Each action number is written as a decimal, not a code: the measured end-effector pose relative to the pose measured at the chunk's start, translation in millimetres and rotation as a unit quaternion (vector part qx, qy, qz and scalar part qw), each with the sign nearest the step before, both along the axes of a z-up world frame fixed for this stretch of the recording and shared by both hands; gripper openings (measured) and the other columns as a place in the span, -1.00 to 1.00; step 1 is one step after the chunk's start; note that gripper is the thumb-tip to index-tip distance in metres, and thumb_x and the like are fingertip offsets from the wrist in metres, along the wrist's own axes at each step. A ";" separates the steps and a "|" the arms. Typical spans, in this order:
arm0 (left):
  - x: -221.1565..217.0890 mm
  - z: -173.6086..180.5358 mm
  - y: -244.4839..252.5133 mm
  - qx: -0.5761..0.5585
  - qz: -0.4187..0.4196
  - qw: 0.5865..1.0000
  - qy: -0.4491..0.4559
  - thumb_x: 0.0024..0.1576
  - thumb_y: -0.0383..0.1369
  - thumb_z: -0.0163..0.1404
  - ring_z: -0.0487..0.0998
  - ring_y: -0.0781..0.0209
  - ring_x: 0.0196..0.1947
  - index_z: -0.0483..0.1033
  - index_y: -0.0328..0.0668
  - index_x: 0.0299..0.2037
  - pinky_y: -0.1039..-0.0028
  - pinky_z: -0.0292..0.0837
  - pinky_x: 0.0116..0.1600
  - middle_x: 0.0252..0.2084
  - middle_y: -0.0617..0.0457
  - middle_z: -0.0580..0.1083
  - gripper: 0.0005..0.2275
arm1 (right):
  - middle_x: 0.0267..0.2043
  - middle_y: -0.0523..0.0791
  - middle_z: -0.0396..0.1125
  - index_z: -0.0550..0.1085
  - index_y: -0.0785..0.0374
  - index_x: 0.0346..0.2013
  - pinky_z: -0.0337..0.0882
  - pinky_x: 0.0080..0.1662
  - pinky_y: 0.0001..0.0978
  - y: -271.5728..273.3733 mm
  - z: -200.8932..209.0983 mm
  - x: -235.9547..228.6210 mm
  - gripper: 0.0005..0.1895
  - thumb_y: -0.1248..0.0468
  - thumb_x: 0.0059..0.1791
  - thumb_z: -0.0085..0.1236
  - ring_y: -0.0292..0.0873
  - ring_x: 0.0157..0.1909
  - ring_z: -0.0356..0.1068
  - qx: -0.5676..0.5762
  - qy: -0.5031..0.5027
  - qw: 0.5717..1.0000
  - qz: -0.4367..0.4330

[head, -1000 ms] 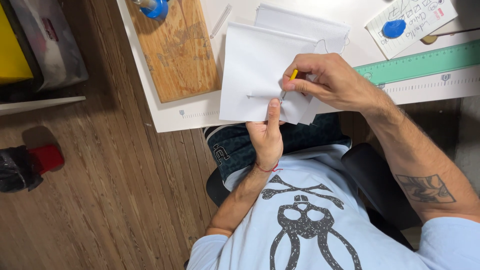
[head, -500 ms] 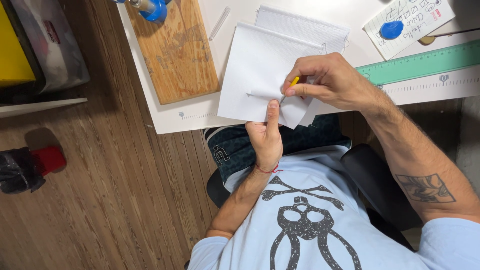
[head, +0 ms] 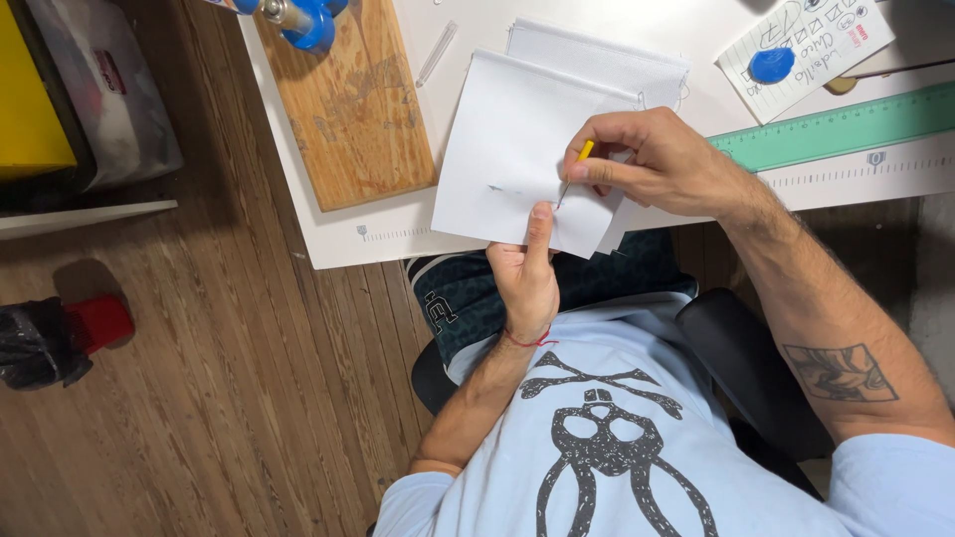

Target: Measuring and marking a piece of material with a ruler and pencil to prepare for hardware installation

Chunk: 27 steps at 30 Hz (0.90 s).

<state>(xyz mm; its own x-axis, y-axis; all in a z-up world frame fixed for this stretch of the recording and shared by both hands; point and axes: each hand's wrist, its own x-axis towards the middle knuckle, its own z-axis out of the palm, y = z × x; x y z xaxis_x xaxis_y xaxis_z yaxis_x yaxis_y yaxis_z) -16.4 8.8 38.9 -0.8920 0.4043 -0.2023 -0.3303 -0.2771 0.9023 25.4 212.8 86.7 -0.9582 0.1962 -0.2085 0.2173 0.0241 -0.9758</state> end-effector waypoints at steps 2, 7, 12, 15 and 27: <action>-0.2 -8.2 -3.6 0.008 -0.003 1.000 -0.007 0.51 -0.42 0.16 0.70 0.39 -0.02 0.70 -0.45 0.18 0.38 0.80 0.05 -0.03 -0.02 0.73 -0.80 | -0.39 -0.03 0.48 0.66 0.35 -0.05 0.42 -0.53 -0.52 0.9 -3.0 4.5 -0.88 0.31 0.25 0.34 -0.25 -0.42 0.40 -0.025 0.003 1.000 -0.015; 13.8 -23.9 -13.5 0.010 0.012 1.000 -0.017 0.45 -0.34 0.19 0.55 0.05 0.50 0.55 -0.47 0.43 0.27 0.43 0.66 0.48 -0.19 0.56 -0.59 | -0.27 0.00 0.52 0.59 0.34 0.12 0.42 -0.54 -0.63 21.4 1.8 26.8 -0.91 0.40 0.33 0.18 -0.30 -0.53 0.37 -0.051 0.015 0.998 -0.032; 18.3 -20.9 -35.8 -0.023 -0.086 0.992 -0.091 0.45 -0.30 0.18 0.76 0.11 0.02 0.67 -0.57 0.22 0.25 0.86 0.09 0.10 -0.17 0.72 -0.64 | -0.01 0.02 0.61 0.69 0.46 0.09 0.63 -0.07 -0.50 25.1 -2.3 65.3 -0.90 0.57 0.30 0.48 -0.18 -0.01 0.57 0.273 0.044 0.944 -0.181; 6.0 3.4 -53.5 -0.096 -0.243 0.965 -0.001 0.47 -0.08 0.10 0.90 -0.27 -0.22 0.37 -0.14 -0.37 0.65 0.18 -0.56 -0.32 -0.37 0.74 -0.59 | -0.05 0.14 0.65 0.71 0.54 0.15 0.58 -0.30 -0.42 45.9 -31.7 94.5 -0.92 0.52 0.48 0.48 -0.12 -0.22 0.60 0.459 0.099 0.869 -0.159; -28.9 34.9 -63.8 -0.167 -0.175 0.779 0.578 0.28 -0.41 0.47 0.67 0.18 -0.30 0.78 -0.21 -0.16 0.34 0.60 -0.13 -0.22 0.09 0.74 -0.88 | -0.10 -0.28 0.66 0.74 0.00 0.03 0.29 -0.18 -0.29 87.8 -37.6 48.8 -0.74 0.21 0.34 0.83 -0.14 -0.04 0.50 0.745 0.103 0.633 -0.180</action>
<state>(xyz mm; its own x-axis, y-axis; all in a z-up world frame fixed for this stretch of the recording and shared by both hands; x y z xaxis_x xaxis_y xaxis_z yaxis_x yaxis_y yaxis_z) -45.3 -55.0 73.8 -0.4022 0.7611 0.5089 0.7547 -0.0390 0.6549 74.2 300.6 49.1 -0.7717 0.2415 0.5884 0.3424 0.9374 0.0643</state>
